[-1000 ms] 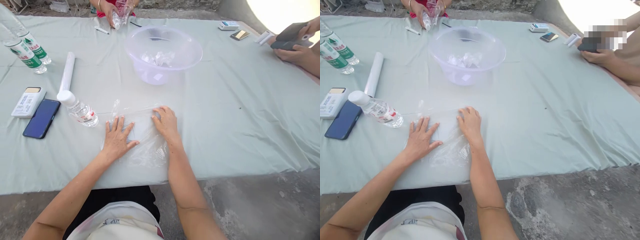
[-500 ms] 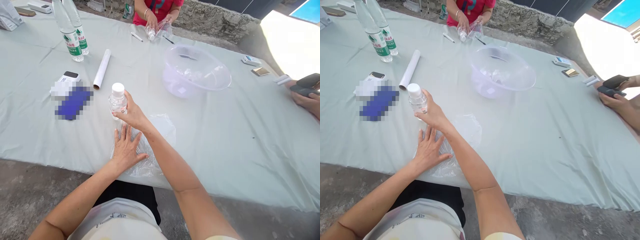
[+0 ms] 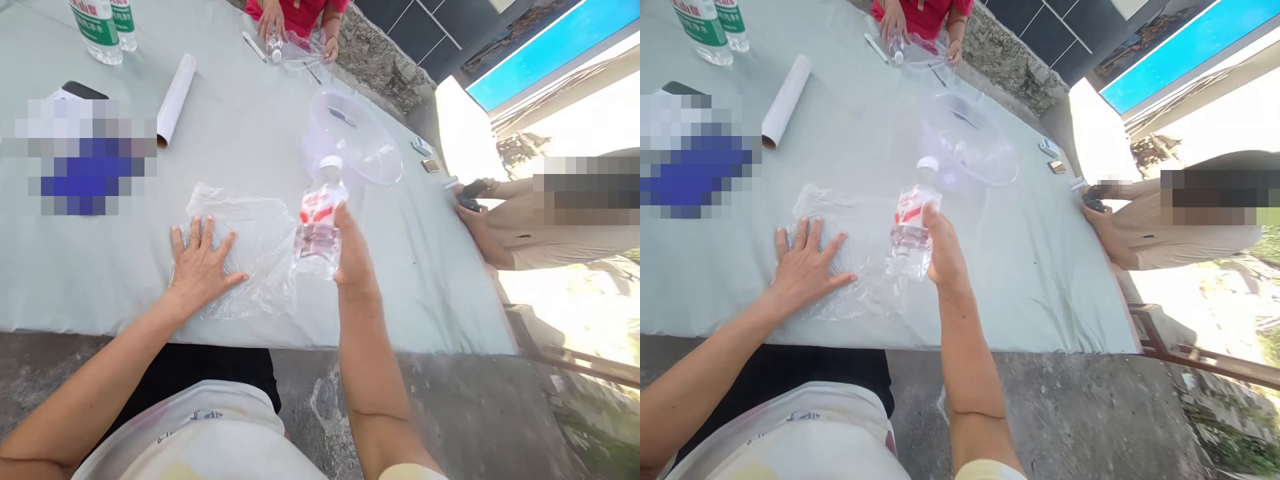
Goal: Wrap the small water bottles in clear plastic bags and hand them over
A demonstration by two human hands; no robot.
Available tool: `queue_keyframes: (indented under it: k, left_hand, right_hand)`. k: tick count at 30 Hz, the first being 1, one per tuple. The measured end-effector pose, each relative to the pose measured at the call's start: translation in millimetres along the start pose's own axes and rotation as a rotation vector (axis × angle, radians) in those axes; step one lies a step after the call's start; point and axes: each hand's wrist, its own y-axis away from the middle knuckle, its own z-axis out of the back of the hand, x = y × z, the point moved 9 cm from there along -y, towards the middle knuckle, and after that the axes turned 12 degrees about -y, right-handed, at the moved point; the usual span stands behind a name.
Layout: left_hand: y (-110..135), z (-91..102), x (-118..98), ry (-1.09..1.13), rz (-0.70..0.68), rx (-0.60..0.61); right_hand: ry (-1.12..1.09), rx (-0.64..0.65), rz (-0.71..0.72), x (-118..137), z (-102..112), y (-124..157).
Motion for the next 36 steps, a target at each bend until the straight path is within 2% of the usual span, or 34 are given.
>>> queue_keyframes:
  k: [3,6,9,12,16,19,22,24,26,28,31,33,36]
  left_hand:
    - [0.6,-0.7,-2.0,-0.007,0.005,-0.002]
    - [1.9,-0.5,-2.2,-0.025,0.004,-0.012]
    - [1.9,0.5,2.8,-0.046,0.008,-0.018]
    - [0.4,2.2,10.1,-0.065,0.012,-0.010]
    - [-2.1,4.6,19.9,-0.068,0.009,0.010]
    - [-2.2,9.6,33.6,-0.070,0.019,0.009]
    - [0.7,23.2,61.9,-0.086,0.130,-0.030]
    - [5.5,43.2,82.1,-0.090,0.255,-0.130]
    - [9.8,66.9,89.3,-0.077,0.337,-0.248]
    - [4.1,85.5,75.1,-0.055,0.308,-0.301]
    - [-33.5,97.0,17.6,-0.016,0.061,-0.243]
    - [-72.9,95.0,-28.8,0.021,-0.128,-0.168]
    - [-137.9,73.4,-90.4,0.006,-0.357,0.038]
  right_hand:
    - [-0.022,0.027,-0.148,-46.4,-10.9,16.4]
    - [0.140,-0.037,-0.164,-71.1,-12.1,17.3]
    - [0.339,-0.068,-0.112,-72.1,-9.0,13.3]
    - [0.441,-0.091,-0.099,-70.7,-1.5,12.3]
    - [0.380,-0.115,-0.168,-83.5,7.3,17.5]
    - [0.252,-0.148,-0.133,-88.2,14.7,22.7]
    - [0.216,-0.260,-0.101,-90.8,35.9,30.6]
    - [0.284,-0.315,-0.109,-94.5,49.2,36.5]
    - [0.371,-0.308,-0.128,-98.8,53.5,41.0]
    - [0.438,-0.273,-0.142,-101.4,50.0,44.9]
    - [0.499,-0.239,-0.187,-102.3,40.6,52.1]
    - [0.520,-0.227,-0.234,-103.3,35.7,59.0]
    - [0.532,-0.210,-0.280,-106.3,31.6,71.5]
